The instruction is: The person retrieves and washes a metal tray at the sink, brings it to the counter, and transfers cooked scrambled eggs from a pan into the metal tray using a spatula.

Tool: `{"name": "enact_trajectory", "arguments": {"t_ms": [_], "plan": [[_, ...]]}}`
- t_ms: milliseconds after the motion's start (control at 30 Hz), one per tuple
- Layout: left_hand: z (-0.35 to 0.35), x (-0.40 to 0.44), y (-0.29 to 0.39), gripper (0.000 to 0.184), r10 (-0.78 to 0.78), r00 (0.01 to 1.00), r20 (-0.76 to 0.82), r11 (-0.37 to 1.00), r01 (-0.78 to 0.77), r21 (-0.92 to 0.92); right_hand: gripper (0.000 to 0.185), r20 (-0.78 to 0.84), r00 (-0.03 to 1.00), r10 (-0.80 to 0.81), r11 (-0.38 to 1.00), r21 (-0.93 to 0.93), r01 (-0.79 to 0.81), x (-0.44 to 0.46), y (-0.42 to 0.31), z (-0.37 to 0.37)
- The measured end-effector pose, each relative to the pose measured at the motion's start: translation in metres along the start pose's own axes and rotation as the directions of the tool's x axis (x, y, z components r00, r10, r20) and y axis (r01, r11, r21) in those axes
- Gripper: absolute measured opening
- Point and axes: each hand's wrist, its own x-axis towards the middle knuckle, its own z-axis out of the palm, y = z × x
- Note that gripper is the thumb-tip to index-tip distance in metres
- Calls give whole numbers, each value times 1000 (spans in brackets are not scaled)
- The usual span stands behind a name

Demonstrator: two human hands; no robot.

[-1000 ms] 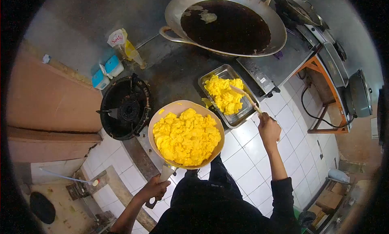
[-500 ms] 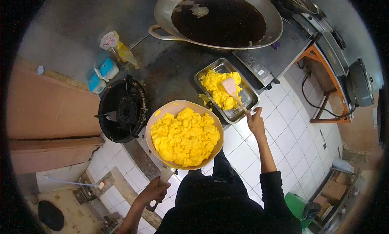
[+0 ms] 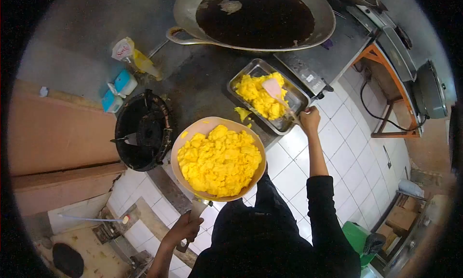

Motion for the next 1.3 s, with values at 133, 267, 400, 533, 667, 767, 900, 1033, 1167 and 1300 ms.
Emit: {"name": "enact_trajectory", "arguments": {"t_ms": [133,267,400,533,667,767,900,1033,1167,1300], "plan": [[-1,-3,1,22,-12,1000,10,998,12,-57,18,98,991,89,995,28,-92,1,-22,-9],[2,-2,4,26,-33,999,-3,999,33,-39,20,4,940,-342,881,-348,322,-13,-75,-19],[4,-2,6,26,-11,1000,-12,1000,11,-15,37,365,239,-900,359,308,881,-35,-138,15],[0,2,-2,26,-65,998,-25,997,64,-45,43,554,10,-832,136,187,973,-35,-165,59],[2,1,-2,31,-50,998,-32,997,48,-57,52,703,-150,-695,-116,96,989,-30,-175,86],[3,0,-1,29,-56,998,-18,995,55,-84,58,768,-146,-624,-127,84,988,-33,-175,98],[4,-2,1,27,-25,999,-37,1000,24,-15,47,774,-123,-621,-79,94,992,-35,-171,105],[3,2,-3,27,-52,998,-33,998,51,-34,35,746,-129,-653,-80,102,992,-33,-173,95],[3,1,-4,33,-45,999,-2,999,45,-17,22,634,35,-773,239,240,941,-25,-185,63],[7,-2,1,27,-57,997,-58,998,55,-33,15,486,243,-840,438,342,831,-7,-187,33]]}}
